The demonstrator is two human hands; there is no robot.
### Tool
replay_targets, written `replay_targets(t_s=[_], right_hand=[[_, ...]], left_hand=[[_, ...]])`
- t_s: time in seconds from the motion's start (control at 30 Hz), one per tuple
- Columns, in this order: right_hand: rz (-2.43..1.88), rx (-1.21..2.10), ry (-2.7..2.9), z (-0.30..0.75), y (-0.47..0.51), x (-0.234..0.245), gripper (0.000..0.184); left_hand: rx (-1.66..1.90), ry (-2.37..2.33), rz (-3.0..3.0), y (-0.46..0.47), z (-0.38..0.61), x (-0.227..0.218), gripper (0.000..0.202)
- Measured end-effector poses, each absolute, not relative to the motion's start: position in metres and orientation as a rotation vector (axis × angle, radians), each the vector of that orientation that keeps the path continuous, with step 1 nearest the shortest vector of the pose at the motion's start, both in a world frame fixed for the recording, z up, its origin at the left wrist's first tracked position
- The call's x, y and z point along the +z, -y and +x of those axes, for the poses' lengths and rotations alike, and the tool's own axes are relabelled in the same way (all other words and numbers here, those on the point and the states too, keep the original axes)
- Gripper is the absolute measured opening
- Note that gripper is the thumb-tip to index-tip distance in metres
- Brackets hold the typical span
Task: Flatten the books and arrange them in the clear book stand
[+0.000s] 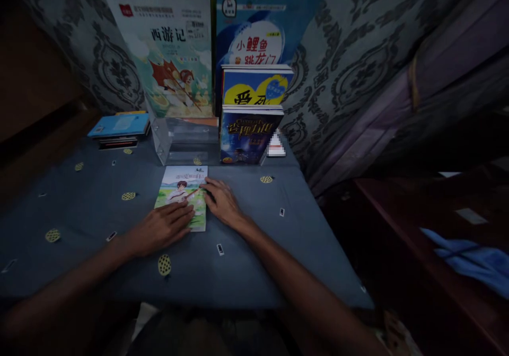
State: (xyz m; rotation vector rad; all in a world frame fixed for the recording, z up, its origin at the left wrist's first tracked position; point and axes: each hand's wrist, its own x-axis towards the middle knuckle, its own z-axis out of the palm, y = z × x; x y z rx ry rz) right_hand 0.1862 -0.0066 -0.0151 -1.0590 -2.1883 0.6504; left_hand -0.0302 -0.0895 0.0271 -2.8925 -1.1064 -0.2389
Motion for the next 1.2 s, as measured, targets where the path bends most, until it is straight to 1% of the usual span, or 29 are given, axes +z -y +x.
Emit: replay_targets(t_s=[0.17, 0.27, 0.33, 0.53, 0.67, 0.8, 0.97, 1.07, 1.2], right_hand=[[-1.028, 0.708, 2.209, 0.189, 0.008, -0.013, 0.035], [-1.000, 0.722, 2.252, 0.193, 0.013, -0.011, 0.040], [-0.987, 0.736, 2.297, 0.196, 0.019, -0.009, 0.048], [-0.953, 0.748, 2.430, 0.205, 0.035, -0.005, 0.084], [-0.987, 0.753, 2.449, 0.205, 0.040, -0.003, 0.096], [-1.032, 0.799, 2.476, 0.204, 0.042, 0.002, 0.098], [-1.085, 0.817, 2.501, 0.202, 0.043, 0.008, 0.090], [-1.114, 0.824, 2.511, 0.201, 0.043, 0.009, 0.087], [-1.123, 0.831, 2.500, 0.201, 0.040, 0.005, 0.088]], left_hand=[[-0.292, 1.097, -2.872, 0.091, -0.029, 0.032, 0.036], [-0.282, 1.107, -2.856, 0.093, -0.027, 0.032, 0.036], [-0.266, 1.119, -2.840, 0.094, -0.026, 0.031, 0.036], [-0.277, 1.140, -2.874, 0.096, -0.029, 0.038, 0.036], [-0.344, 1.223, -2.874, 0.076, -0.027, 0.035, 0.035], [-0.319, 1.302, -2.815, 0.029, -0.016, 0.026, 0.039], [-0.245, 1.406, -2.756, -0.017, -0.002, 0.026, 0.037], [-0.267, 1.438, -2.753, -0.022, 0.000, 0.024, 0.040], [-0.308, 1.435, -2.776, -0.010, -0.010, 0.014, 0.046]])
